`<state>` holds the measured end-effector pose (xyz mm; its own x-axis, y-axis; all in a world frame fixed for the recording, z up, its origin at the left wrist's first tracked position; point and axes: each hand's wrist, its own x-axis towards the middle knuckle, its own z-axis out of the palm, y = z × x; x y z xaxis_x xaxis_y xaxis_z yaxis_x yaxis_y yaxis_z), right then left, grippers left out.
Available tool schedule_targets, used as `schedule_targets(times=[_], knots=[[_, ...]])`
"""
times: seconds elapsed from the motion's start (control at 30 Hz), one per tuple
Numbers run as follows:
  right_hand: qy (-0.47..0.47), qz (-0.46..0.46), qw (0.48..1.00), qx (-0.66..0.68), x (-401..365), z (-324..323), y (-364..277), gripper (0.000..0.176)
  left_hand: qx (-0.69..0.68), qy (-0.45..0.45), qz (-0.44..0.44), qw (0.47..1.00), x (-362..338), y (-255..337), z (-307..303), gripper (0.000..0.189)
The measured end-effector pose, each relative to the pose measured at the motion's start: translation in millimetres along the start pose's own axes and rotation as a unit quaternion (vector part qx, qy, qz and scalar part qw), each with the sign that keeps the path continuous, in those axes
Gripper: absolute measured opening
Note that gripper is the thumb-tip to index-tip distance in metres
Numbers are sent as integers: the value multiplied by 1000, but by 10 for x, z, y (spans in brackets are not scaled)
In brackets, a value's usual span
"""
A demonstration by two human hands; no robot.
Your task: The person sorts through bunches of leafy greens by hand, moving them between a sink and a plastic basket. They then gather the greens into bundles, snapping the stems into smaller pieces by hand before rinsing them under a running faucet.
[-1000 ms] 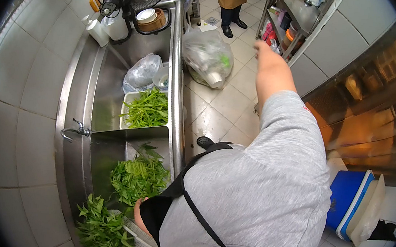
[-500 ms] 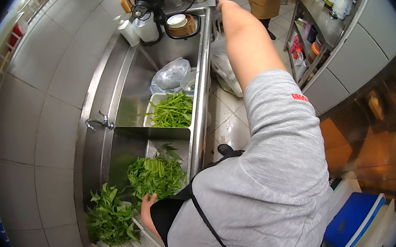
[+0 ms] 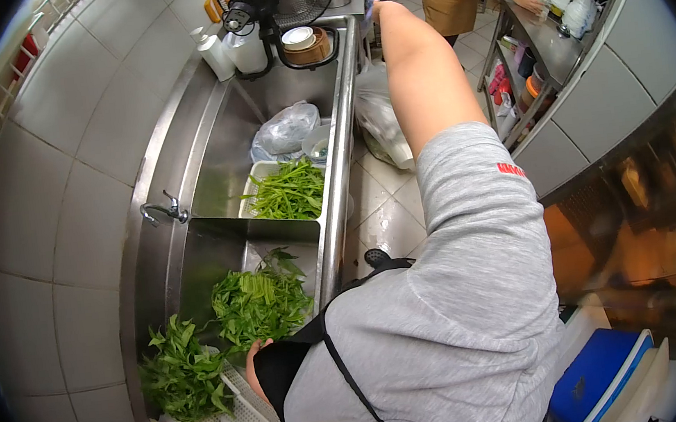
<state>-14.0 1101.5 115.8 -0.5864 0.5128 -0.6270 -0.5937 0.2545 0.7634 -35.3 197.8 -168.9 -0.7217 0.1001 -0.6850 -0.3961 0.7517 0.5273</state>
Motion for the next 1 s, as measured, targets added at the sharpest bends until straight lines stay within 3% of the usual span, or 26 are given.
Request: schedule_targets(times=[0.07,0.1,0.13,0.17,0.2,0.3,0.33,0.4,0.53,0.63,0.7,0.73,0.8,1.0], knots=[[11,-7,999,-37,-19,2,-85,60,67,-11,3,998,-154,233,15,68],[-44,34,948,315,87,35,-81,62,76,-9,-3,997,-187,305,27,67],[-95,72,772,625,193,79,-54,65,83,-6,-8,996,-213,357,37,65],[-134,102,494,853,244,104,-51,67,85,-7,-8,996,-200,348,35,65],[-131,148,398,896,99,7,-40,67,84,-10,-8,996,-163,324,34,64],[-26,256,368,893,-927,-589,-46,66,86,-19,-5,996,-51,220,25,63],[-28,257,368,893,-1014,-629,-48,66,86,-23,-3,996,-23,187,30,63],[-20,263,316,911,-1097,-666,-78,68,88,-21,-4,996,1,141,42,63],[-83,248,300,917,-347,-170,-106,70,125,0,4,992,-265,317,71,64],[-95,227,312,918,-10,-1,-128,73,90,2,8,996,-80,107,101,66],[-82,229,266,933,-161,-88,-150,74,76,-15,6,997,39,-4,99,67],[-81,229,266,933,-408,-240,-108,74,63,-33,4,997,106,-61,99,68],[-89,265,176,944,-1022,-660,47,76,16,-34,5,999,302,-265,106,68],[-69,218,250,941,-105,-150,-277,79,-58,-41,24,997,524,-531,119,68]])
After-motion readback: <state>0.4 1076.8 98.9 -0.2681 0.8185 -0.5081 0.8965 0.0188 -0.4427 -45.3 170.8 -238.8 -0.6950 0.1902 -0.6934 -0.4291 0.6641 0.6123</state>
